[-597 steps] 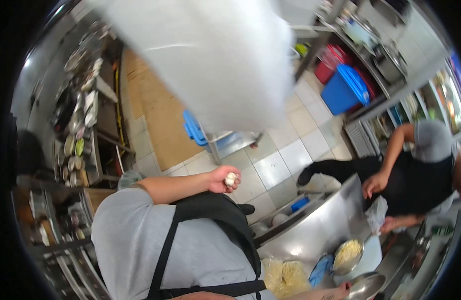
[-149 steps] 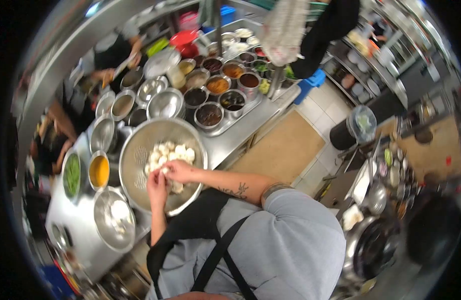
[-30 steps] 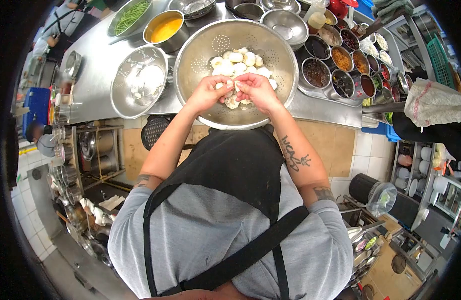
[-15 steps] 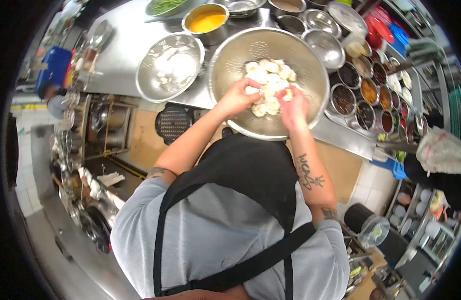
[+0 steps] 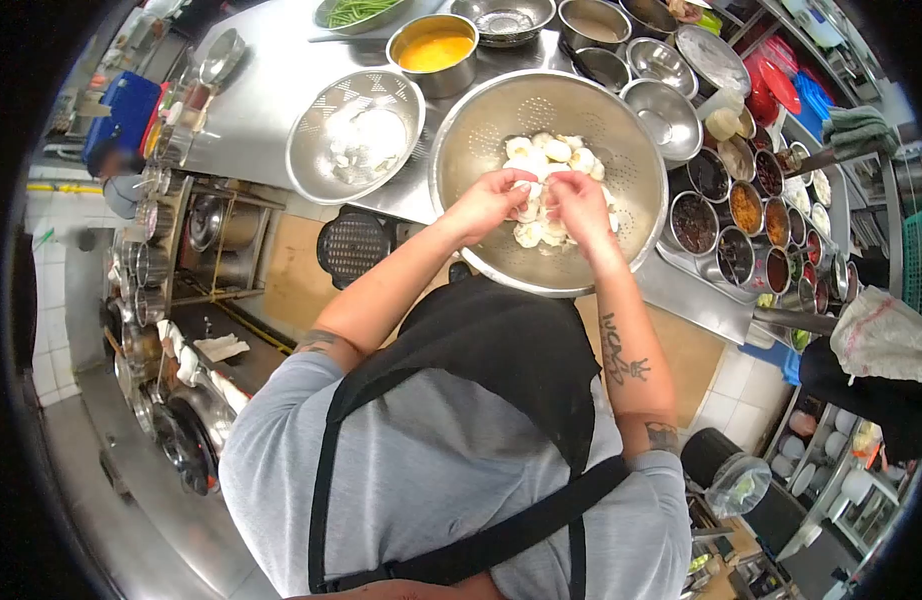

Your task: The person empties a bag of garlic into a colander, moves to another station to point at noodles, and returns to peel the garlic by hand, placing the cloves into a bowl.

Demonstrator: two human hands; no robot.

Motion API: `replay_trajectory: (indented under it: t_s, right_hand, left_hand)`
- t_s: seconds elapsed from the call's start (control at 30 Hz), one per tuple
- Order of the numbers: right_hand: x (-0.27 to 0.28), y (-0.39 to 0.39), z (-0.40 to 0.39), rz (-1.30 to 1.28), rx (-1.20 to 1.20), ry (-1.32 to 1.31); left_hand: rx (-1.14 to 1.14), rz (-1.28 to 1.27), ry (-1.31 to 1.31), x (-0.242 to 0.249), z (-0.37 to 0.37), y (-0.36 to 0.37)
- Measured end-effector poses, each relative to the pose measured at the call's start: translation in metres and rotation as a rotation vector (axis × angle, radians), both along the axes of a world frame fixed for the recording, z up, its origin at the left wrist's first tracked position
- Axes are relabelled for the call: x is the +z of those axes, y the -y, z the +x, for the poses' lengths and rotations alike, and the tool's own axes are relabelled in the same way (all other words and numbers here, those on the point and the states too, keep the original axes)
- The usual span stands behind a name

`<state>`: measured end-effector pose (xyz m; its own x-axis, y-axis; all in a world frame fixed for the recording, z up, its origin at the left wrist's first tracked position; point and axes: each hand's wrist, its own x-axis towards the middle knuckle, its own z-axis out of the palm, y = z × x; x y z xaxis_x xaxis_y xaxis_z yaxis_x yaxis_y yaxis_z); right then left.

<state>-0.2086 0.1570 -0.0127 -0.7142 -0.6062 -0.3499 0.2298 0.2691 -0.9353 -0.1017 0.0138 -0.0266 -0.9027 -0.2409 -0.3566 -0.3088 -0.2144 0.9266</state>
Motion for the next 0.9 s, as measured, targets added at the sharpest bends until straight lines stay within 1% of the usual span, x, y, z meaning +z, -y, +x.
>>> replay_trajectory:
  t_s: [0.03,0.1,0.17,0.2,0.23,0.3,0.33,0.43,0.53,0.63,0.73,0.83,0.9]
  right_hand:
    - [-0.001,-0.004,0.007,0.048,0.053,0.067]
    - [0.0,-0.01,0.015,-0.015,0.09,0.246]
    - [-0.015,-0.017,0.01,-0.107,0.108,0.277]
    - [-0.021,-0.021,0.009,-0.155,0.121,0.293]
    - [-0.014,-0.022,0.012,-0.169,0.088,0.302]
    - [-0.002,-0.021,0.014,-0.203,0.039,0.322]
    - [-0.003,-0.023,0.012,-0.205,0.056,0.341]
    - [-0.003,-0.029,0.006,-0.188,0.157,0.316]
    - [0.005,-0.034,0.003,-0.165,0.171,0.35]
    - [0.008,-0.03,0.007,-0.076,0.15,0.275]
    - [0.0,-0.029,0.006,-0.078,0.186,0.229]
    - [-0.003,-0.03,0.005,-0.117,0.205,0.242]
    - [-0.002,-0.026,0.01,-0.047,0.172,0.197]
  left_hand:
    - [0.0,0.026,-0.017,-0.002,0.0,-0.001]
    - [-0.023,0.081,-0.05,-0.005,-0.002,-0.005]
    - [-0.021,0.107,-0.018,-0.004,-0.002,-0.003]
    - [-0.039,0.066,-0.006,-0.001,-0.003,-0.001]
    - [-0.05,0.023,0.006,0.001,-0.004,-0.001]
    - [-0.056,0.06,-0.015,0.002,-0.004,-0.005]
    - [-0.054,0.076,-0.026,0.002,-0.004,-0.005]
    - [-0.091,0.029,-0.057,-0.002,-0.003,-0.004]
    - [-0.13,0.043,-0.029,0.003,-0.001,-0.003]
    - [-0.125,0.002,-0.026,0.009,0.0,-0.008]
    - [-0.159,-0.074,-0.031,0.006,0.001,-0.007]
    - [-0.154,-0.095,-0.052,0.002,0.001,-0.006]
    - [-0.18,-0.251,-0.051,0.001,0.001,-0.008]
